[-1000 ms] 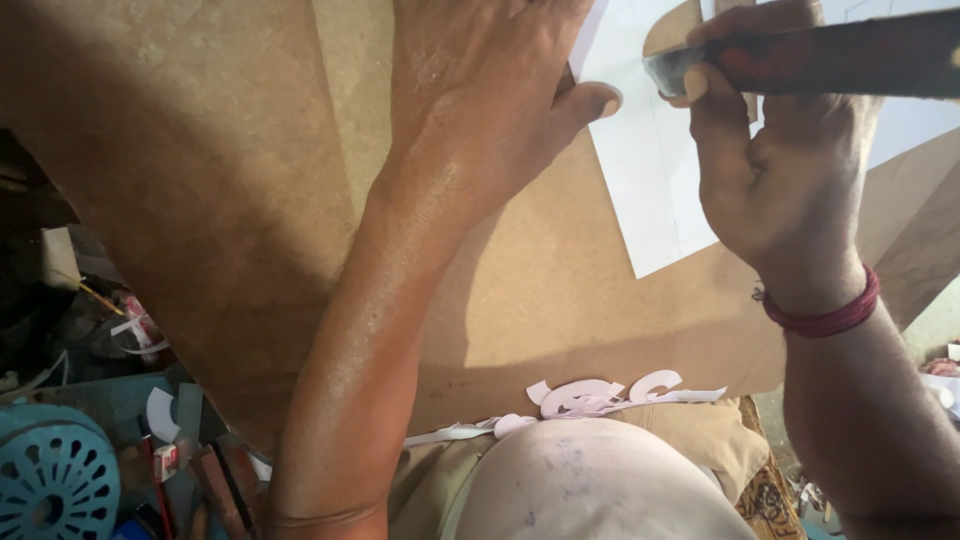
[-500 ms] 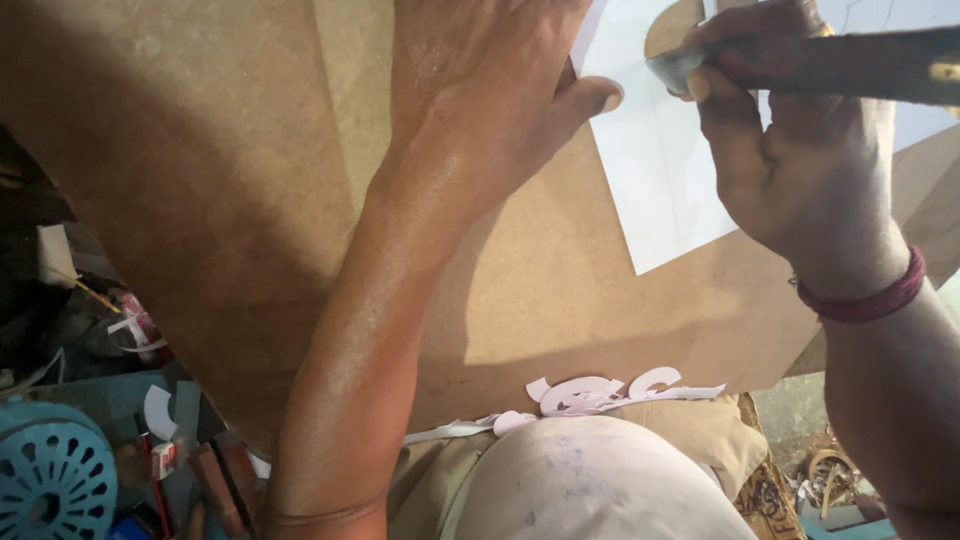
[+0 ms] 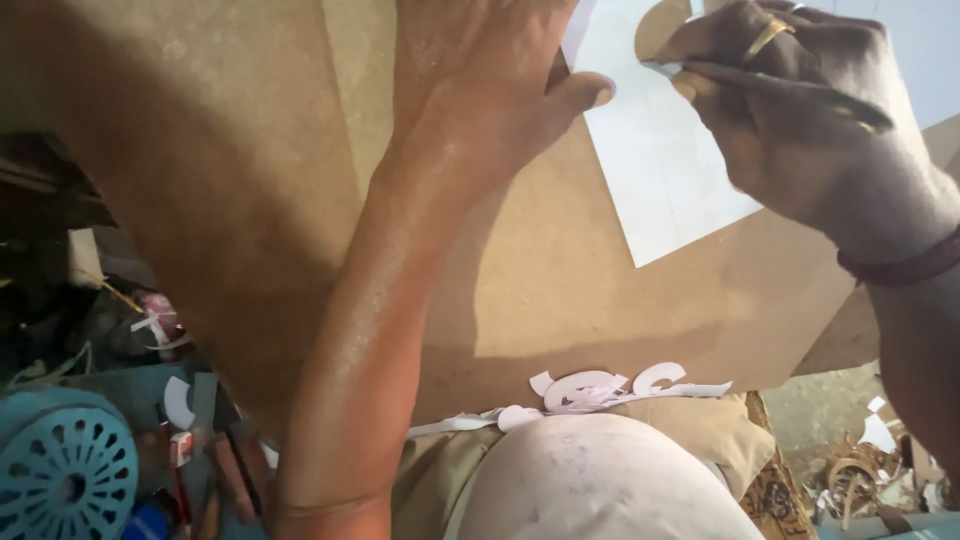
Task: Cutting out stencil letters and shapes from a sheet of paper using a utility knife and a pencil.
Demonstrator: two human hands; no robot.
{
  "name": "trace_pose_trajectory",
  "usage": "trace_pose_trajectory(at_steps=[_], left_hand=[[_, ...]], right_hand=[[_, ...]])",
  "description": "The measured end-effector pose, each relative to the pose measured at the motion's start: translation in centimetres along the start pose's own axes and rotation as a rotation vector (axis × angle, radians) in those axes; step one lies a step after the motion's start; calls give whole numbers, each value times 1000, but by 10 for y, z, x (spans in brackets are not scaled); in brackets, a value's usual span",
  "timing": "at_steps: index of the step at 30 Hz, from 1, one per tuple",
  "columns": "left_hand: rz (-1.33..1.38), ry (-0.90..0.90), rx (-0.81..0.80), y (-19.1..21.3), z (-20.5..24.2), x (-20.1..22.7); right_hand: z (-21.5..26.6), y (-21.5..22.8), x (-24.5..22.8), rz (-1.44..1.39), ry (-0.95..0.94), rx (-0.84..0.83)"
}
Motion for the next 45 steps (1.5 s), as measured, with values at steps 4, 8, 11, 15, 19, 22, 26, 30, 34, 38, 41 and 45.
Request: trace_pose_trajectory(at_steps=[4,8,11,15,19,22,26,30,34,38,41,45], left_hand=[[-236,-137,123,9,1,7],[-379,-155,137,15,-1,18],[-459,-104,63,11,-2,17],[-612,-201,-35,-13,16,22],[-597,-247,-273,-82,70,25],[-465,-311,-222,-83,101,37],[-228,-214,143,-28,74,45],[207,-74,475,15,31,34],[497,1,551,15,6,15],[441,24,623,17,-1,1],[270,4,634,21,0,2],[60,8,620,16,10,18]], right_hand=[[-10,15,-11,63,116,-36],[62,-22,24,-308,-390,117],[117,-71,36,-984,-612,571],[128,-79,25,-1046,-575,797],[131,-81,31,-1213,-560,891],[130,-83,34,-1276,-549,921],[127,-81,28,-1280,-577,921],[126,-76,28,-1163,-627,868],[120,-63,23,-977,-659,798],[116,-57,18,-921,-631,773],[115,-57,15,-903,-659,752],[116,-56,19,-816,-749,711]])
Point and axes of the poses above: each hand's wrist, its own z-axis away from the middle knuckle, its own y-axis out of the back of the hand, x = y × z, the point moved 7 cm from there along -z, towards the middle knuckle, and after that the axes turned 3 degrees about z, right-handed, at the moved point
